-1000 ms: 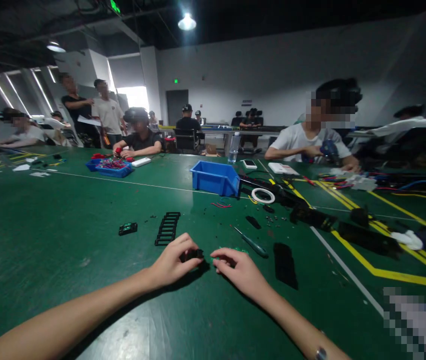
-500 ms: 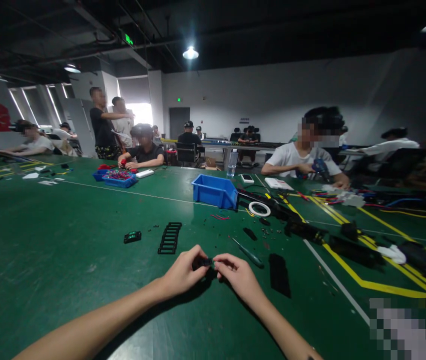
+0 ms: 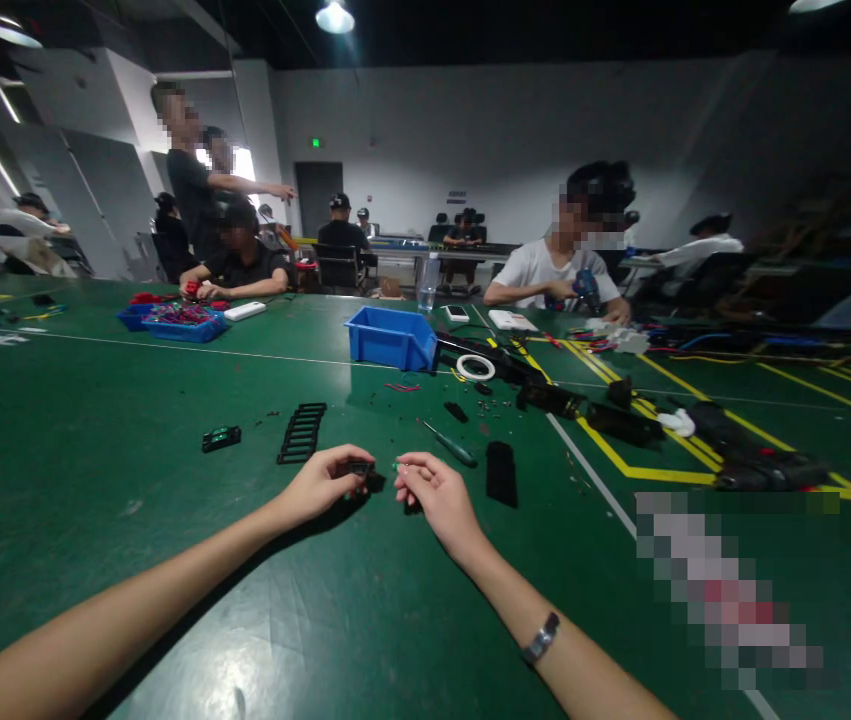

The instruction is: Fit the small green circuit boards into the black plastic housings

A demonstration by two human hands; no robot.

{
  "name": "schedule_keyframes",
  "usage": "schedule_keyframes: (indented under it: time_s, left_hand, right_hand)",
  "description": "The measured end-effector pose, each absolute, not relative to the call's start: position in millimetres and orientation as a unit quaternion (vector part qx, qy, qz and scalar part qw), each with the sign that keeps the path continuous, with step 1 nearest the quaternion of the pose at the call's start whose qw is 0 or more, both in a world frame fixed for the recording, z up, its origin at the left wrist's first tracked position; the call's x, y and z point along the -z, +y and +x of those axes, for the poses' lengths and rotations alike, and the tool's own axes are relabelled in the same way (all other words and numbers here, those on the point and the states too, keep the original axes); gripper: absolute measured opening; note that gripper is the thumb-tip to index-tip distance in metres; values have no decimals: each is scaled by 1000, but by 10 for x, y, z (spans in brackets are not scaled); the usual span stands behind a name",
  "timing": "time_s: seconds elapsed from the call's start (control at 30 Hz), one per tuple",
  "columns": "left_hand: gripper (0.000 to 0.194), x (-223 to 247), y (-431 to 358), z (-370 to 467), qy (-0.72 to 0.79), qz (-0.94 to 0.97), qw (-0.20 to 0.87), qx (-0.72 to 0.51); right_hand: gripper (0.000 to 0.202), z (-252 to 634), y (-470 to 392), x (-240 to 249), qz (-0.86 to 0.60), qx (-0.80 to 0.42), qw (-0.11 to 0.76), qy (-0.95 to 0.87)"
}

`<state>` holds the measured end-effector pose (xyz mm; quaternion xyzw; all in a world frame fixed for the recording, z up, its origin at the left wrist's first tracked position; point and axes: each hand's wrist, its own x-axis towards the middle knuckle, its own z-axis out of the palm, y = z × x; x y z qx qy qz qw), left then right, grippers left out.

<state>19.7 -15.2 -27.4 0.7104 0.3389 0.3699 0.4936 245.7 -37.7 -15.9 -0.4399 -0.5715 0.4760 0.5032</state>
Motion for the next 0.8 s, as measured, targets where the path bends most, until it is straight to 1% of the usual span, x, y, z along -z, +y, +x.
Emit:
schedule_keyframes:
  time_s: [0.23,0.57,0.8]
  left_hand:
    - [30,171,-205,184,332,732,462,-374]
    - [35,98,-212,212,355,746,429,-366]
    - [34,115,-221,219,361,761,400,-360]
  right_hand:
    - [37,2439,-390,132,-418,-492,495,-582]
    - [32,2436,-371,167,-416,-498,488,-584]
    - [32,2427,-372,189,-410,-502,479,-593]
